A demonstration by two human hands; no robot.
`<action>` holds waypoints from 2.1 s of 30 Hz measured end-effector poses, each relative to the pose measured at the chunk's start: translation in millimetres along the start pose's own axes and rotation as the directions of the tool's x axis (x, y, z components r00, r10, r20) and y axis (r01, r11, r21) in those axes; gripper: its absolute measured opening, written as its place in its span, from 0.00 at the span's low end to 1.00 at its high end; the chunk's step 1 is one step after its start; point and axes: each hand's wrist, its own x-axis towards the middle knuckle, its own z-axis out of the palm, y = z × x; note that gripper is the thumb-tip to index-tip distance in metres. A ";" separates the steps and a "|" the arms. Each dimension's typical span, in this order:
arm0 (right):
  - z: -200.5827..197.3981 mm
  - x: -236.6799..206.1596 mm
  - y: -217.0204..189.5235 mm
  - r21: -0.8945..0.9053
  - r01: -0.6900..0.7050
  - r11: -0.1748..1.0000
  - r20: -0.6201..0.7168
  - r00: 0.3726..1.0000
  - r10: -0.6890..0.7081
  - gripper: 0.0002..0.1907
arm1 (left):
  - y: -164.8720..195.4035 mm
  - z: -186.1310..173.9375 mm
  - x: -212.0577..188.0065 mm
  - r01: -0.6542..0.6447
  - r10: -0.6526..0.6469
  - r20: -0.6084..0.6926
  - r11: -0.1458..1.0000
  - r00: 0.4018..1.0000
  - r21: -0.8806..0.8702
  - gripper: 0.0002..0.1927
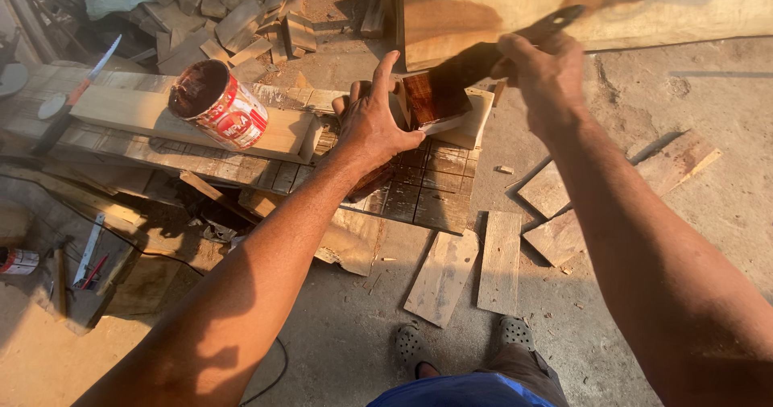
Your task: The person applies a dark wood stain to small rectangular wooden blocks using a brush. They dip the brush into a can of stain, coat each block on multiple sides, and place the finished pieces on a wire rack to dry.
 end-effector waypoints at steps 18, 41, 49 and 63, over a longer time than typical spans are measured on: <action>-37.7 -16.1 0.1 -0.116 0.103 0.988 -0.032 0.994 -0.107 0.04 | 19.0 -11.9 -5.3 0.133 -0.113 0.127 0.978 0.985 -0.162 0.64; -41.6 -36.5 -28.1 0.092 0.235 0.968 0.017 0.971 -0.237 0.04 | 13.5 -40.7 15.8 0.488 -0.311 0.391 0.696 0.866 -0.527 0.55; -38.2 -33.1 -22.6 -0.013 0.156 0.988 0.002 0.988 -0.156 0.03 | 14.7 -33.7 12.9 0.477 -0.311 0.370 0.676 0.876 -0.561 0.51; -38.5 -27.3 -18.8 0.505 -0.207 0.838 -0.009 0.969 0.245 0.04 | 1.6 -39.6 0.4 0.486 -0.004 0.507 0.289 0.862 -0.825 0.35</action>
